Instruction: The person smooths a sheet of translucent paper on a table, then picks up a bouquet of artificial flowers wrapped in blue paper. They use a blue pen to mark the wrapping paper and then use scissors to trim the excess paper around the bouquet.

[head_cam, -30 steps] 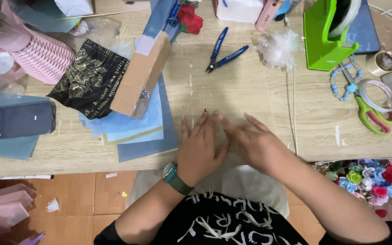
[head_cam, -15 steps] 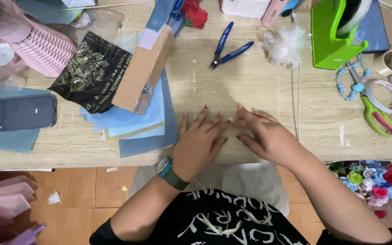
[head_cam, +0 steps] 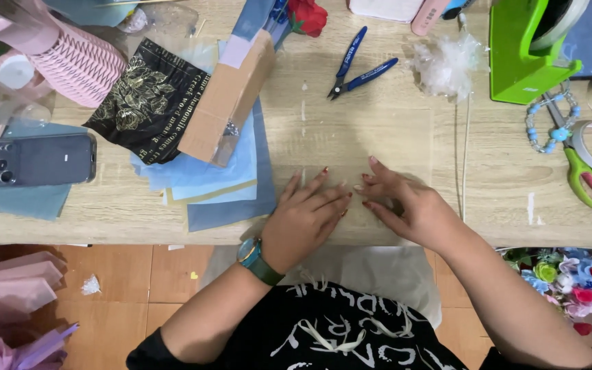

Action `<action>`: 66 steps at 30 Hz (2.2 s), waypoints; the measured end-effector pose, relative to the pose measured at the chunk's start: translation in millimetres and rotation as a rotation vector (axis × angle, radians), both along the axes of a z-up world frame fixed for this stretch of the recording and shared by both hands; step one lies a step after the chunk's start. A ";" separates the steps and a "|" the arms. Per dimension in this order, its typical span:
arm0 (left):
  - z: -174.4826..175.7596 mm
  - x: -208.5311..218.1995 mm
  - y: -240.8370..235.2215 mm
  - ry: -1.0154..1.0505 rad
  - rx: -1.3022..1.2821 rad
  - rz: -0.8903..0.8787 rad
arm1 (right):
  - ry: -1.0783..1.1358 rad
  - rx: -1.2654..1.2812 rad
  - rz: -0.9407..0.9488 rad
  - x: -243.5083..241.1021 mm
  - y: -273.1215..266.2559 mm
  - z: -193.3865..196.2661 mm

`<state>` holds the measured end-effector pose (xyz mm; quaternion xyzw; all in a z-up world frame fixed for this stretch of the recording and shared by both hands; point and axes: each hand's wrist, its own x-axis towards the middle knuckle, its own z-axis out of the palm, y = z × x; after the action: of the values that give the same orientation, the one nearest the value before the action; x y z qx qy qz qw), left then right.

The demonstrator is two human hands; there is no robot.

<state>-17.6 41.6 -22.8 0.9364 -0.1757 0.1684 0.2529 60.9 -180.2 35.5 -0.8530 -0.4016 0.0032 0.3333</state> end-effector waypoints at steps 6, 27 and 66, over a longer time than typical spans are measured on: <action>8.0 -1.5 14.8 0.016 0.091 -0.203 | 0.075 0.014 0.017 2.0 1.6 1.2; 15.4 5.8 44.7 0.246 0.064 -0.431 | 0.210 0.017 0.032 8.3 0.2 7.5; 10.4 2.6 44.1 0.190 0.022 -0.443 | 0.848 0.408 -0.276 31.9 -2.9 -10.1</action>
<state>-15.0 85.7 -12.4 0.8893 -0.3542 0.0181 0.2888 92.8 -183.2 25.4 -0.7390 -0.1060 0.2274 0.6253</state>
